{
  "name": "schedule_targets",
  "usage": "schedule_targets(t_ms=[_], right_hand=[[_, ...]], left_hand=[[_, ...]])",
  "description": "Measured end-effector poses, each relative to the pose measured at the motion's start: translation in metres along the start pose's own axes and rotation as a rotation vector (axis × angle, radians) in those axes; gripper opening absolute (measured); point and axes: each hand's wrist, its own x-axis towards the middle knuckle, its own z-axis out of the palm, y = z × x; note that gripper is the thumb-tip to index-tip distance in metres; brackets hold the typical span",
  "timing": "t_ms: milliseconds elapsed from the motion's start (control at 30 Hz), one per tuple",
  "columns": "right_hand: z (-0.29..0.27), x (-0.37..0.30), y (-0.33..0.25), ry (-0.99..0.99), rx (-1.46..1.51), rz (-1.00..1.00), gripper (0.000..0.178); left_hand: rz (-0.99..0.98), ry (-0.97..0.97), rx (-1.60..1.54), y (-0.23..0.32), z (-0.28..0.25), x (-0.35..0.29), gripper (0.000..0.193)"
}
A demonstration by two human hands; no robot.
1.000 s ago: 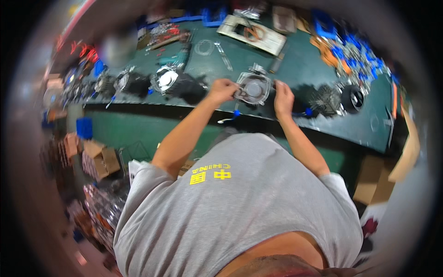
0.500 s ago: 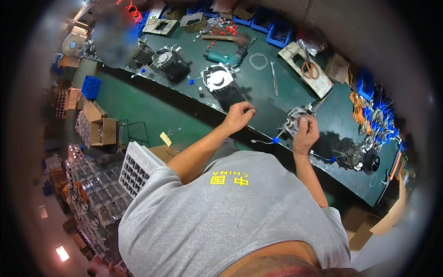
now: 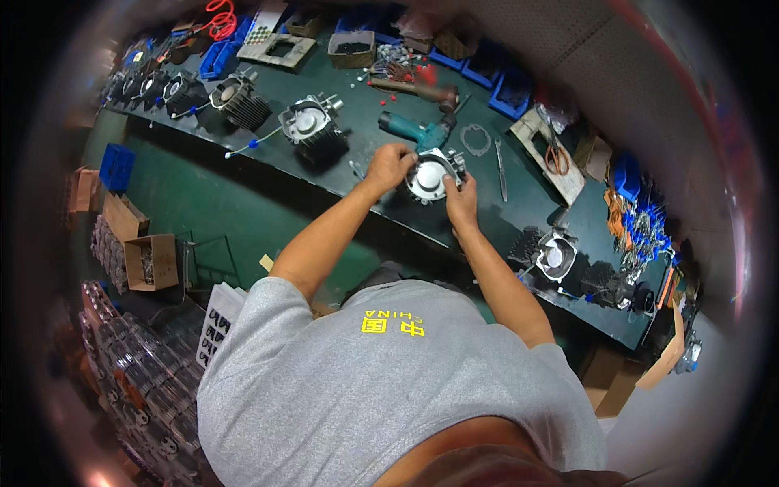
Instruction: The person assembles electrical components on a workbench. They connect wires to motor housings, use a screwdriver to tighten parts, and use pliers to cut and strip wires. The person handles multiple motor units and organizes them on the table.
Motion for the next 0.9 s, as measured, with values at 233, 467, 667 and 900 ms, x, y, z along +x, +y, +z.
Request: schedule_targets(t_ms=[233, 467, 667, 900], right_hand=[[0.019, 0.018, -0.017, 0.112, -0.226, -0.099, 0.061], [0.03, 0.016, -0.01, 0.184, -0.269, -0.252, 0.045], [0.027, 0.019, -0.004, 0.192, -0.206, -0.187, 0.045], [0.035, 0.028, 0.007, 0.187, -0.242, -0.214, 0.045]], left_hand=[[-0.461, -0.393, -0.217, 0.005, -0.025, 0.011, 0.019], [-0.652, -0.375, -0.236, 0.009, -0.03, 0.003, 0.017], [-0.671, -0.38, -0.247, 0.011, -0.027, 0.003, 0.019], [-0.566, -0.318, -0.375, -0.005, -0.027, -0.008, 0.019]])
